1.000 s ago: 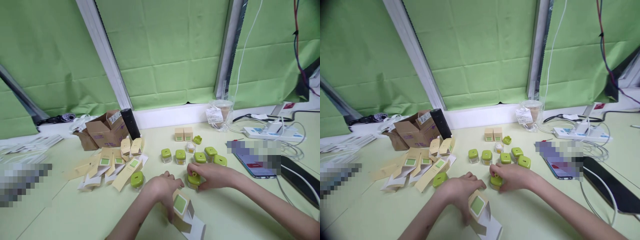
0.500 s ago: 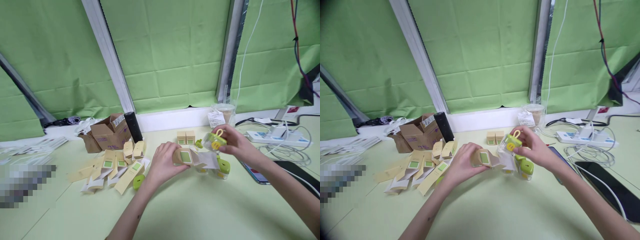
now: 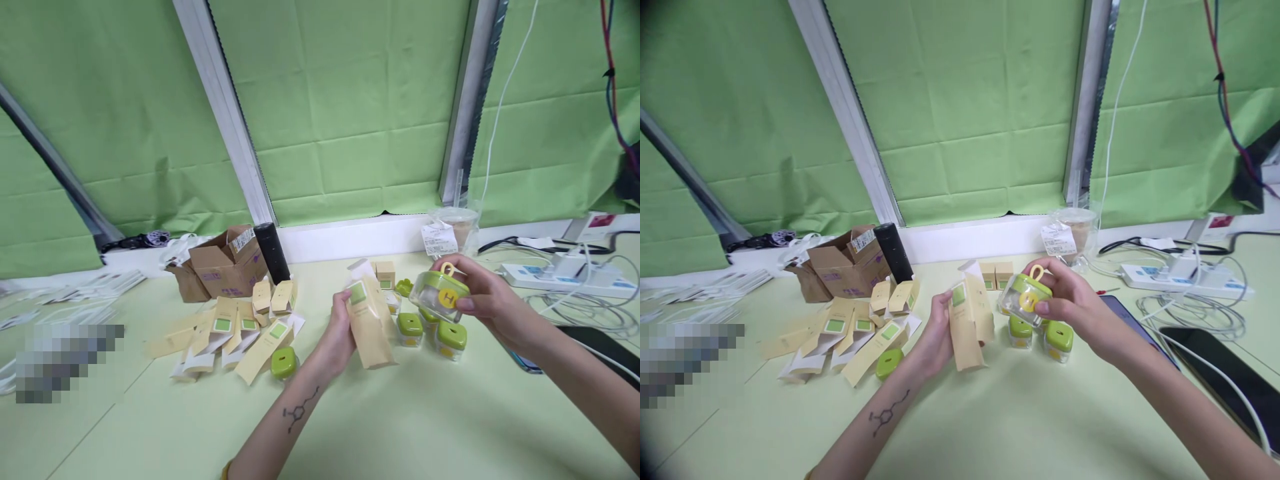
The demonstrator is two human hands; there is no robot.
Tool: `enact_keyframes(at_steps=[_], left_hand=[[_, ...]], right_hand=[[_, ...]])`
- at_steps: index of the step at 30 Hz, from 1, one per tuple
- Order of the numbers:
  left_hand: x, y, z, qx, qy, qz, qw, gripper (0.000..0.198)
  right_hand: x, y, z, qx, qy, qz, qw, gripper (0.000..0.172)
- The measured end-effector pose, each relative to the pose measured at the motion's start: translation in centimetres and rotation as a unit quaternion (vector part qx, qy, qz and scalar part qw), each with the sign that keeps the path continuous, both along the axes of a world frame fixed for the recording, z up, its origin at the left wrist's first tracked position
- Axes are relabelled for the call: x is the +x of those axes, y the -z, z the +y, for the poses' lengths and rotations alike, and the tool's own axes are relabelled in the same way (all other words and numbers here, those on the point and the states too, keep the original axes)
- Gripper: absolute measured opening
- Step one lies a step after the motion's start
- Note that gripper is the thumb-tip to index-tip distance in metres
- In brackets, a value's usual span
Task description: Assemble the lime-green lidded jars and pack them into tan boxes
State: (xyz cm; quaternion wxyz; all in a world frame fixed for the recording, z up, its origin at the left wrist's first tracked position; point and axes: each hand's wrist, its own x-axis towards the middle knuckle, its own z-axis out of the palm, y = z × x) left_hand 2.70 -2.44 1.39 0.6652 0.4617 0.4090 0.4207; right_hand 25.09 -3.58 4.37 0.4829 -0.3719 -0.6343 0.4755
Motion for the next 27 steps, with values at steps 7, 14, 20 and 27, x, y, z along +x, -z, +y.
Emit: enact_keyframes(at_steps=[7,14,20,27], left_hand=[[0.6,-0.3,-0.9,-0.001,-0.042,-0.003,0.999,0.028],[0.6,0.0,-1.2,0.015,-0.008,0.059,0.998,0.037],[-0.1,-1.4,-1.4,0.037,0.088,0.126,0.987,0.044],[-1.1,-0.9,0.2,-0.136,0.119,-0.062,0.982,0.049]], right_hand=[[-0.2,-0.6,-0.3,-0.014,0.036,-0.006,0.999,0.036],[-0.5,-0.6,-0.5,-0.006,0.026,-0.007,1.000,0.034],[-0.6,-0.2,-0.6,0.114,0.037,-0.042,0.992,0.034],[-1.0,0.5,0.2,0.056,-0.002,-0.010,0.998,0.035]])
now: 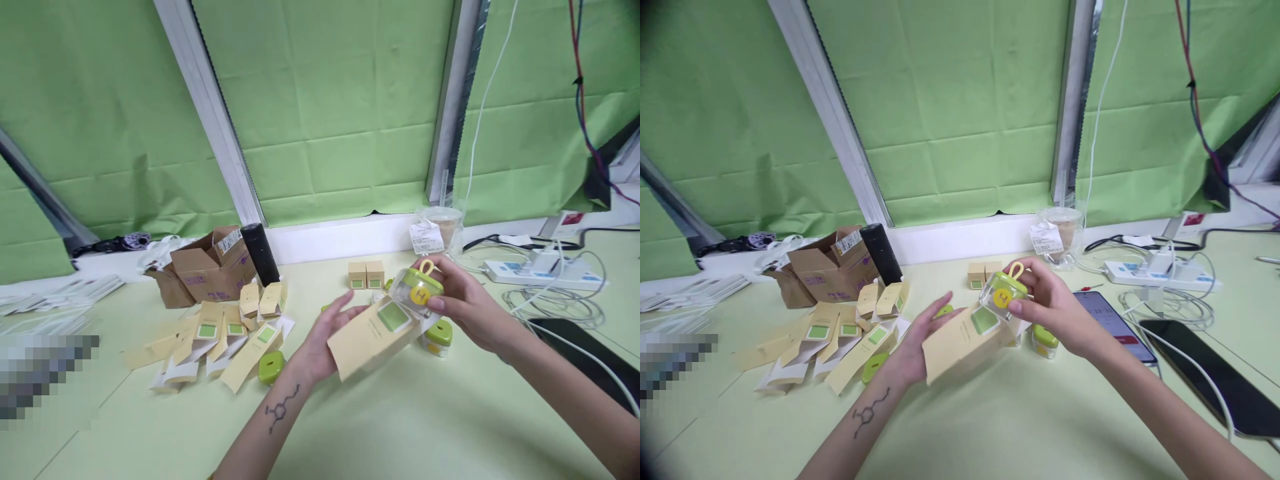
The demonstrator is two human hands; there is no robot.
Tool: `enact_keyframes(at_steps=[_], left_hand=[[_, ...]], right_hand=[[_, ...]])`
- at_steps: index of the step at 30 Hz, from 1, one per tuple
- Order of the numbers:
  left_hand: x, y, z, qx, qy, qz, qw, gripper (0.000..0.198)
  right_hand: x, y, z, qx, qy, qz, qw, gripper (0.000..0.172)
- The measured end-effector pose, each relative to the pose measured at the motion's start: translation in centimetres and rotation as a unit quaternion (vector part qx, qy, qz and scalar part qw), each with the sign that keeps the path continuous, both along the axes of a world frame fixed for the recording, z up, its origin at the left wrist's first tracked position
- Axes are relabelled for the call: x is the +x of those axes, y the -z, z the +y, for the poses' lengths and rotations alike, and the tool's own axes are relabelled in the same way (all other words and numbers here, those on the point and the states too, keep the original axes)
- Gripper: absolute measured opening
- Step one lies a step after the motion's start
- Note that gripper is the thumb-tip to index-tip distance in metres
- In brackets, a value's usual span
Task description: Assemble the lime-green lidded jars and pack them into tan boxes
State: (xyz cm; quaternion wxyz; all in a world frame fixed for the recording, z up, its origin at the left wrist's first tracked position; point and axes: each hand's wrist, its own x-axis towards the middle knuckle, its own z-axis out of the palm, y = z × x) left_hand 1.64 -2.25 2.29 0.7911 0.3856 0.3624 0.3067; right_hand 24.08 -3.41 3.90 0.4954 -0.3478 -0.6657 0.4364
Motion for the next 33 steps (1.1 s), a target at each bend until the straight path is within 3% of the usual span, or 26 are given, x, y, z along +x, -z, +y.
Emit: enact_keyframes(at_steps=[4,7,11,14,18,22,27,31,33], left_hand=[[0.0,0.0,0.7,0.013,-0.064,-0.112,0.992,0.062],[0.1,0.4,0.7,0.060,-0.077,-0.184,0.978,0.051],[0.1,1.2,0.9,0.098,-0.080,-0.130,0.983,0.045],[0.4,1.4,0.9,0.061,-0.106,-0.117,0.986,0.047],[1.4,1.0,0.3,0.006,-0.127,-0.168,0.978,0.052],[2.3,0.6,-0.7,0.068,-0.156,-0.176,0.970,0.038],[2.5,0.3,-1.7,0.085,-0.123,-0.125,0.981,0.039],[1.9,0.1,-1.2,0.085,-0.143,-0.123,0.978,0.037],[1.6,0.0,-0.8,0.103,-0.179,-0.136,0.969,0.034]], right_hand=[[-0.5,0.4,0.4,-0.005,0.110,0.086,0.990,0.033],[-1.1,0.6,0.4,0.010,0.162,0.134,0.978,0.032],[-2.1,1.1,-0.2,0.043,0.184,0.136,0.973,0.035],[-3.1,1.6,-0.8,0.053,0.193,0.117,0.973,0.036],[-4.4,2.5,-1.3,0.026,0.164,0.120,0.979,0.037],[-5.3,3.1,-1.7,-0.015,0.139,0.137,0.981,0.036],[-5.8,3.3,-2.2,-0.047,0.052,0.098,0.993,0.041],[-4.2,2.8,-2.3,0.069,0.010,-0.011,0.997,0.041],[-3.0,2.3,-2.4,0.166,-0.005,-0.101,0.981,0.047]])
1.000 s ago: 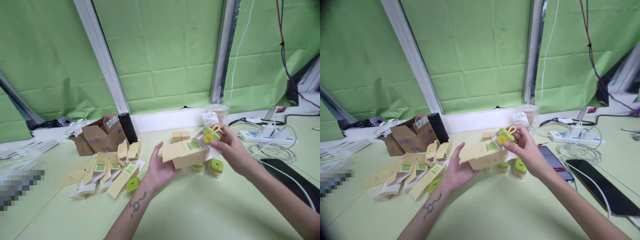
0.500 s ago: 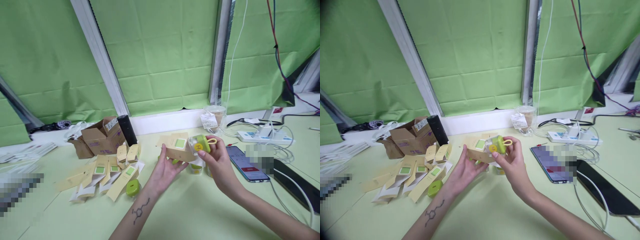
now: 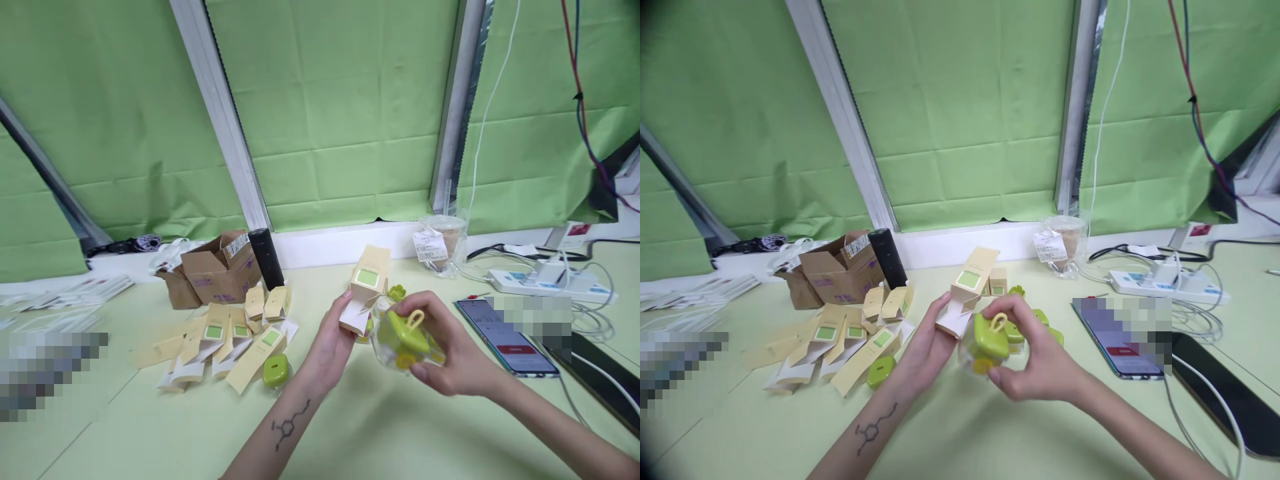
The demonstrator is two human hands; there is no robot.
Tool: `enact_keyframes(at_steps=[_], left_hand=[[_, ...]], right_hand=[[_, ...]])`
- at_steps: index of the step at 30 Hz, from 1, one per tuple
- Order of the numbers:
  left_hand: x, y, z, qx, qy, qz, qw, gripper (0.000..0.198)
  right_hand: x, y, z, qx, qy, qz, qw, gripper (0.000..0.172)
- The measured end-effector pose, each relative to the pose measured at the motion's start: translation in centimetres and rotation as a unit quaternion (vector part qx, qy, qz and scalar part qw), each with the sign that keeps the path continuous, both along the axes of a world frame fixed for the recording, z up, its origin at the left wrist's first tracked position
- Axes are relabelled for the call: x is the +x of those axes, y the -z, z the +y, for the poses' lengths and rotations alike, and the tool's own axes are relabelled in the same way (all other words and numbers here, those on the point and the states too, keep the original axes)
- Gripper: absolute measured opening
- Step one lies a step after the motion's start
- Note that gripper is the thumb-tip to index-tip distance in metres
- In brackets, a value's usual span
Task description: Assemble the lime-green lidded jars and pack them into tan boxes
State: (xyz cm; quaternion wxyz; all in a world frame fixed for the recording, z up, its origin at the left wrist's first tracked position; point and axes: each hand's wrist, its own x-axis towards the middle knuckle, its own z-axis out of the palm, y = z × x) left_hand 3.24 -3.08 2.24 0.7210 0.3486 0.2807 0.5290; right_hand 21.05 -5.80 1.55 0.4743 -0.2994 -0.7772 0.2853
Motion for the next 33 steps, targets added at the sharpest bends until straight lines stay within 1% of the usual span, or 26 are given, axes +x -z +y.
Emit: enact_keyframes(at_steps=[1,3,5,8,11,13,15,17,21,22,24,26,28,31,33], left_hand=[[-0.1,0.0,0.1,0.005,-0.020,-0.005,1.000,0.032],[-0.2,0.1,0.2,0.002,-0.038,-0.008,0.999,0.028],[-0.3,0.1,0.2,-0.006,-0.033,-0.012,0.999,0.026],[-0.4,0.0,0.0,0.002,-0.016,-0.031,0.999,0.027],[-0.5,-0.4,-0.1,0.003,0.036,-0.036,0.999,0.034],[-0.6,-0.5,-0.1,-0.010,0.066,-0.035,0.997,0.042],[-0.6,-0.6,0.0,-0.019,0.072,-0.036,0.997,0.042],[-0.7,-0.6,0.1,-0.015,0.059,-0.043,0.997,0.038],[-1.0,-1.0,0.1,0.012,0.004,-0.046,0.999,0.030],[-1.1,-1.1,0.1,0.017,-0.003,-0.037,0.999,0.029],[-1.2,-1.3,0.0,0.021,0.003,-0.017,1.000,0.029],[-1.2,-1.3,-0.1,0.013,0.027,-0.002,1.000,0.034],[-1.0,-1.2,-0.3,-0.006,0.040,0.001,0.999,0.043],[-0.8,-1.1,-0.5,-0.011,0.012,-0.010,1.000,0.067],[-0.8,-1.3,-0.7,0.016,0.009,-0.018,1.000,0.072]], right_hand=[[0.5,-0.3,-0.1,0.052,-0.012,-0.046,0.998,0.053],[1.0,-0.7,-0.2,0.138,-0.044,-0.136,0.980,0.065],[0.9,-0.9,-0.4,0.185,-0.076,-0.210,0.957,0.070],[0.2,-0.7,-0.3,0.190,-0.095,-0.278,0.937,0.067],[-0.6,-0.3,0.0,0.189,-0.100,-0.307,0.927,0.062],[-0.7,0.0,0.2,0.188,-0.096,-0.321,0.923,0.060],[-0.7,0.2,0.4,0.190,-0.088,-0.324,0.923,0.061],[-0.5,0.5,0.5,0.201,-0.079,-0.312,0.925,0.062],[-0.3,0.9,0.6,0.233,-0.063,-0.288,0.927,0.064],[-0.4,1.0,0.6,0.238,-0.062,-0.288,0.926,0.064],[-0.5,1.0,0.7,0.248,-0.066,-0.287,0.923,0.064],[-0.7,1.1,0.6,0.261,-0.077,-0.280,0.921,0.063],[-0.8,1.1,0.5,0.278,-0.084,-0.270,0.918,0.063],[-0.9,1.1,0.3,0.289,-0.081,-0.263,0.917,0.061],[-0.9,1.0,0.2,0.285,-0.080,-0.257,0.920,0.060]])
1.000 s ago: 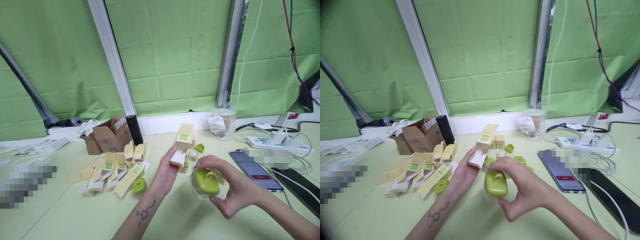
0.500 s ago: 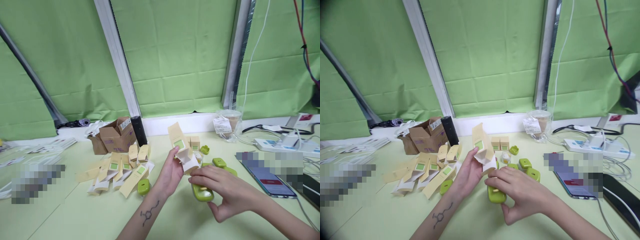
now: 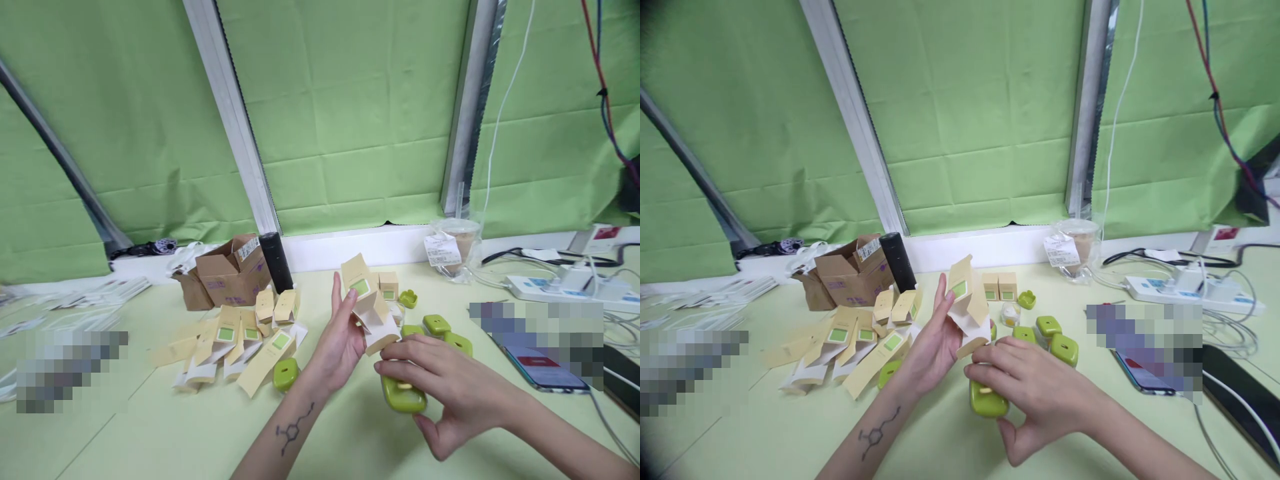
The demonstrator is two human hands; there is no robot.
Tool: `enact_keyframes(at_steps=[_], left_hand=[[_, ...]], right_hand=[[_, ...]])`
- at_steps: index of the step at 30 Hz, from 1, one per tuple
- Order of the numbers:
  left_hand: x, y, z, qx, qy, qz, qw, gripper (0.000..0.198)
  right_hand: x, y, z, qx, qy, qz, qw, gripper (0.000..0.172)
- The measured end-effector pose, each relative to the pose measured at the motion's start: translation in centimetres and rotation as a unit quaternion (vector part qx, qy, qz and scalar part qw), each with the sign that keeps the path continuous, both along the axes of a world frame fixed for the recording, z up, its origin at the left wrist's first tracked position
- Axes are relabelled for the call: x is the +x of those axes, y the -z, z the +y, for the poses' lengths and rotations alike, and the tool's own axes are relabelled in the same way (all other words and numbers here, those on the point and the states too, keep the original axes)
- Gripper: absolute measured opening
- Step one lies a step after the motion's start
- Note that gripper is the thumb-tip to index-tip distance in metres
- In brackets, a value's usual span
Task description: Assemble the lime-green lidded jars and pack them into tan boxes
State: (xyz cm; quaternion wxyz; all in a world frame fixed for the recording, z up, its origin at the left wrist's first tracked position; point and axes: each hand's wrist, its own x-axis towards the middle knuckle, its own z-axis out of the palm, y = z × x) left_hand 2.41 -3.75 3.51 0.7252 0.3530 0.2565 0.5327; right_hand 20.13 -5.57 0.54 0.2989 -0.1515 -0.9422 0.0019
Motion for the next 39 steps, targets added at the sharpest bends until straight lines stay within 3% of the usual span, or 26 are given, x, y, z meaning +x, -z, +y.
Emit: enact_keyframes(at_steps=[4,8,17,22,32,39], left_hand=[[-0.4,-0.5,-0.1,0.048,0.034,-0.004,0.998,0.066],[-0.9,-0.6,-0.1,0.091,0.064,0.021,0.994,0.095],[-0.1,-0.4,-0.2,0.096,-0.027,0.095,0.990,0.099],[0.1,-0.2,-0.3,0.097,-0.078,0.122,0.985,0.086],[0.5,-0.7,-1.1,0.068,-0.018,0.093,0.993,0.089],[0.5,-0.6,-1.0,0.090,-0.039,0.106,0.990,0.086]], right_hand=[[0.1,-0.1,0.0,-0.004,-0.006,0.015,1.000,0.063],[0.2,-0.2,-0.2,-0.002,-0.017,0.027,0.999,0.064],[0.0,-0.3,-0.5,0.005,-0.015,0.027,0.999,0.062],[0.0,-0.4,-0.8,0.000,-0.003,0.035,0.999,0.062],[-0.4,0.0,-0.9,-0.043,-0.018,0.008,0.999,0.061],[-1.0,0.1,-0.9,-0.063,-0.024,-0.003,0.998,0.059]])
